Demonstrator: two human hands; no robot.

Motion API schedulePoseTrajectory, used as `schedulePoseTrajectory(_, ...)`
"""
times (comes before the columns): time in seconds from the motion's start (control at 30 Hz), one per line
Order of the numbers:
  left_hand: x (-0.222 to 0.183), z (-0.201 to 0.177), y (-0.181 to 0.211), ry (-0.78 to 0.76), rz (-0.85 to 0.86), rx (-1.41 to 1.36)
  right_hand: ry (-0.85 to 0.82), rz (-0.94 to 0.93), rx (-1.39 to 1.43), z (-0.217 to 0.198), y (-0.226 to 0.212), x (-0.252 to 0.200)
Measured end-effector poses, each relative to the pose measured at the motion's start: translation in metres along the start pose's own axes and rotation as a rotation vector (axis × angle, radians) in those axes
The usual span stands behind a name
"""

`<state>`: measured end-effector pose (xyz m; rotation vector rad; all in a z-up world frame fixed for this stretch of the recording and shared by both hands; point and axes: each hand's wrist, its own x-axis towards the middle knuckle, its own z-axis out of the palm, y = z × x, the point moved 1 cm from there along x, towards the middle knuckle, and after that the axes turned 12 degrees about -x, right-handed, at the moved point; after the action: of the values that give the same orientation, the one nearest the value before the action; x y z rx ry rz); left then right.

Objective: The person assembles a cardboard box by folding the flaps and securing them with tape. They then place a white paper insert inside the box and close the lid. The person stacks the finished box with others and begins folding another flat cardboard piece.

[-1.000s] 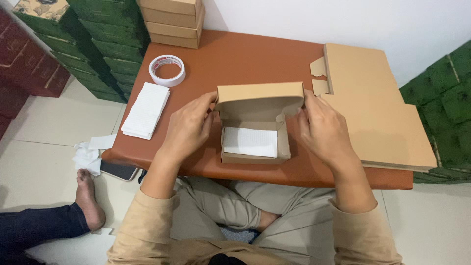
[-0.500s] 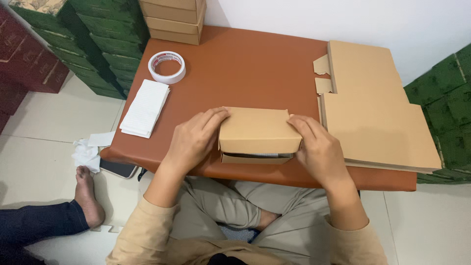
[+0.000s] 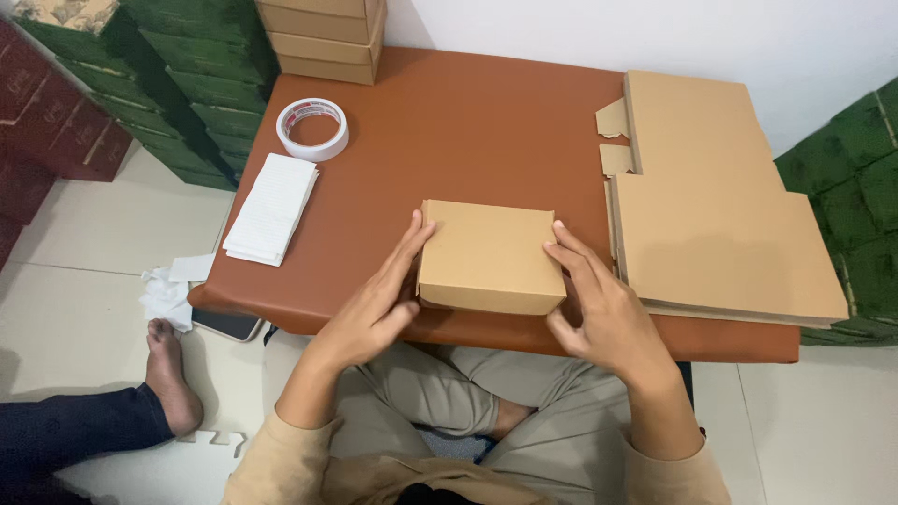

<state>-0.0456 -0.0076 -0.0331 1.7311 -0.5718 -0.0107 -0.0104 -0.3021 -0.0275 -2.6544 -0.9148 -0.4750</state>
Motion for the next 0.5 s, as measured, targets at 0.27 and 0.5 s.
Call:
schedulePoseTrajectory(0.27,0.005,-0.005,-0.024,0.065,0.116,0.136,-0.044,-0.009,0.156,-0.010,0.007,0.000)
schedulePoseTrajectory(0.5,-0.006,0.006,-0.048,0.207,0.160,0.237,0.017,0.015,0.166,0.013,0.025,-0.013)
